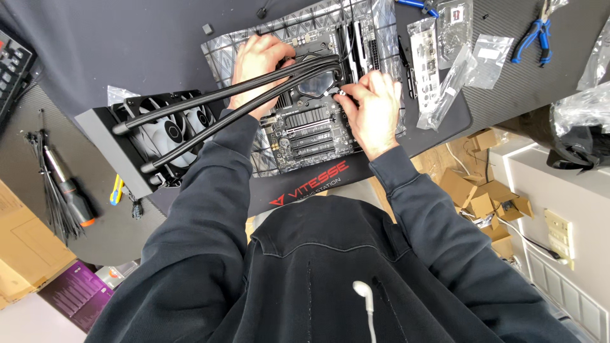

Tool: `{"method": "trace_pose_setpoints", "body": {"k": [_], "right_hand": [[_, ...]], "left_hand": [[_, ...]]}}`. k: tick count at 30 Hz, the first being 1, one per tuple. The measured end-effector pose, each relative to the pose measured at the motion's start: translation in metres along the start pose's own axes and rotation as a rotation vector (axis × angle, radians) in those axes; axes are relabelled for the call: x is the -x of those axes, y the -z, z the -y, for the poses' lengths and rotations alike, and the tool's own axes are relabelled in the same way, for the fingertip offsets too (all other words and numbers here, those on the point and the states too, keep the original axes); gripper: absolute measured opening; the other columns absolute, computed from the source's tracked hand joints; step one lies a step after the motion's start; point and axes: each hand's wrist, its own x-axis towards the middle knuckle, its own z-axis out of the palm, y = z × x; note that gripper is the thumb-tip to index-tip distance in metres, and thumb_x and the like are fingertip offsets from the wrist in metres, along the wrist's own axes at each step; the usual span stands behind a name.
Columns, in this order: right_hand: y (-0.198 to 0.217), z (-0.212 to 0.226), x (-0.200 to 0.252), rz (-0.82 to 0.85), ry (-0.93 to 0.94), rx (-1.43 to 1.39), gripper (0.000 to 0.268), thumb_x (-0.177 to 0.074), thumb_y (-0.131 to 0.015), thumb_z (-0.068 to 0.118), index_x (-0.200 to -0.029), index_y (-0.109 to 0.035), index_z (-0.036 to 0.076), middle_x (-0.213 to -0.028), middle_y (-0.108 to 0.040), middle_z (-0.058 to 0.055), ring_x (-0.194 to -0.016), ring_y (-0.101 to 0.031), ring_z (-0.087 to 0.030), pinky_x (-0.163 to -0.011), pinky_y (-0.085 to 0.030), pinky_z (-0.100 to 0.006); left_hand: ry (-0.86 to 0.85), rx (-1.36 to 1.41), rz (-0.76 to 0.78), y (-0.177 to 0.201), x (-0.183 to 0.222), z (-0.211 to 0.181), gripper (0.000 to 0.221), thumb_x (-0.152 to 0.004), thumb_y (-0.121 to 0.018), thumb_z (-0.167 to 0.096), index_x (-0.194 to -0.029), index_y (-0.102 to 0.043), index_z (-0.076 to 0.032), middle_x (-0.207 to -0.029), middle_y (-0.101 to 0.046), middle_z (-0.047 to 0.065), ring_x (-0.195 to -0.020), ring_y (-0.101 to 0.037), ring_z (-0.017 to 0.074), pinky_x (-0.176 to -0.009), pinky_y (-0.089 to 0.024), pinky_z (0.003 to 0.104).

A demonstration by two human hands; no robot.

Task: The person places a CPU liquid cooler pump onto a motherboard, aligns it with the mounting brackets, and secures it by tightening screws with a screwdriver.

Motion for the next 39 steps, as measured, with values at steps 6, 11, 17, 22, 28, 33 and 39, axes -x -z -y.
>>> {"method": "trace_pose_setpoints", "body": {"k": [6, 11, 17, 22, 28, 33, 39], "right_hand": [[-0.003, 0.0, 0.001, -0.023, -0.008, -0.014, 0.02, -0.088, -0.089, 0.033, -0.095, -0.08, 0.016, -0.093, -0.049, -0.002, -0.089, -0.05, -0.028, -0.078, -0.037, -0.042], [-0.002, 0.002, -0.003, -0.029, 0.004, 0.012, 0.022, -0.088, -0.089, 0.036, -0.091, -0.08, 0.016, -0.091, -0.049, -0.001, -0.088, -0.05, -0.027, -0.078, -0.036, -0.041], [0.001, 0.005, -0.009, 0.037, 0.002, 0.101, 0.026, -0.09, -0.086, 0.042, -0.086, -0.079, 0.016, -0.092, -0.051, -0.002, -0.09, -0.05, -0.028, -0.082, -0.038, -0.043], [-0.001, 0.002, -0.01, 0.059, 0.038, 0.172, 0.034, -0.089, -0.084, 0.05, -0.082, -0.077, 0.018, -0.092, -0.049, -0.002, -0.091, -0.049, -0.029, -0.083, -0.037, -0.044], [0.0, 0.001, -0.013, 0.101, 0.09, 0.271, 0.043, -0.088, -0.083, 0.058, -0.081, -0.075, 0.016, -0.092, -0.051, -0.006, -0.093, -0.049, -0.031, -0.084, -0.039, -0.045], [0.006, 0.002, -0.014, 0.054, 0.126, 0.25, 0.041, -0.085, -0.087, 0.054, -0.089, -0.072, 0.016, -0.097, -0.05, -0.004, -0.091, -0.051, -0.028, -0.081, -0.04, -0.043], [0.006, -0.005, -0.011, 0.0, 0.177, 0.208, 0.034, -0.09, -0.086, 0.051, -0.092, -0.073, 0.019, -0.094, -0.053, -0.002, -0.087, -0.05, -0.026, -0.079, -0.038, -0.042]], "left_hand": [[-0.023, 0.011, -0.003, 0.001, 0.0, -0.001, 0.013, -0.102, -0.063, -0.018, -0.105, -0.074, -0.011, -0.1, -0.066, 0.005, -0.092, -0.051, 0.0285, -0.08, -0.041, 0.044], [-0.006, 0.022, 0.009, 0.003, 0.0, -0.003, 0.016, -0.102, -0.062, -0.019, -0.106, -0.075, -0.011, -0.101, -0.066, 0.004, -0.094, -0.052, 0.0286, -0.081, -0.041, 0.044], [-0.018, 0.027, -0.017, -0.001, -0.001, 0.002, 0.021, -0.099, -0.069, -0.012, -0.119, -0.067, -0.004, -0.108, -0.07, 0.011, -0.094, -0.057, 0.0306, -0.089, -0.044, 0.047], [-0.052, 0.058, -0.015, 0.009, -0.003, -0.002, 0.005, -0.094, -0.07, -0.01, -0.098, -0.066, -0.008, -0.097, -0.064, 0.006, -0.088, -0.05, 0.0273, -0.08, -0.042, 0.041], [-0.061, 0.051, 0.0, 0.006, -0.003, -0.006, 0.011, -0.089, -0.065, -0.006, -0.099, -0.071, -0.008, -0.096, -0.068, 0.006, -0.089, -0.053, 0.0282, -0.083, -0.043, 0.041], [-0.048, 0.034, 0.004, 0.004, -0.004, -0.003, 0.015, -0.086, -0.072, -0.006, -0.101, -0.073, -0.009, -0.099, -0.069, 0.006, -0.09, -0.054, 0.0291, -0.081, -0.043, 0.042], [-0.054, 0.034, 0.002, 0.002, -0.004, -0.001, 0.02, -0.083, -0.076, -0.006, -0.103, -0.073, -0.009, -0.099, -0.069, 0.006, -0.09, -0.055, 0.0284, -0.083, -0.044, 0.042]]}}
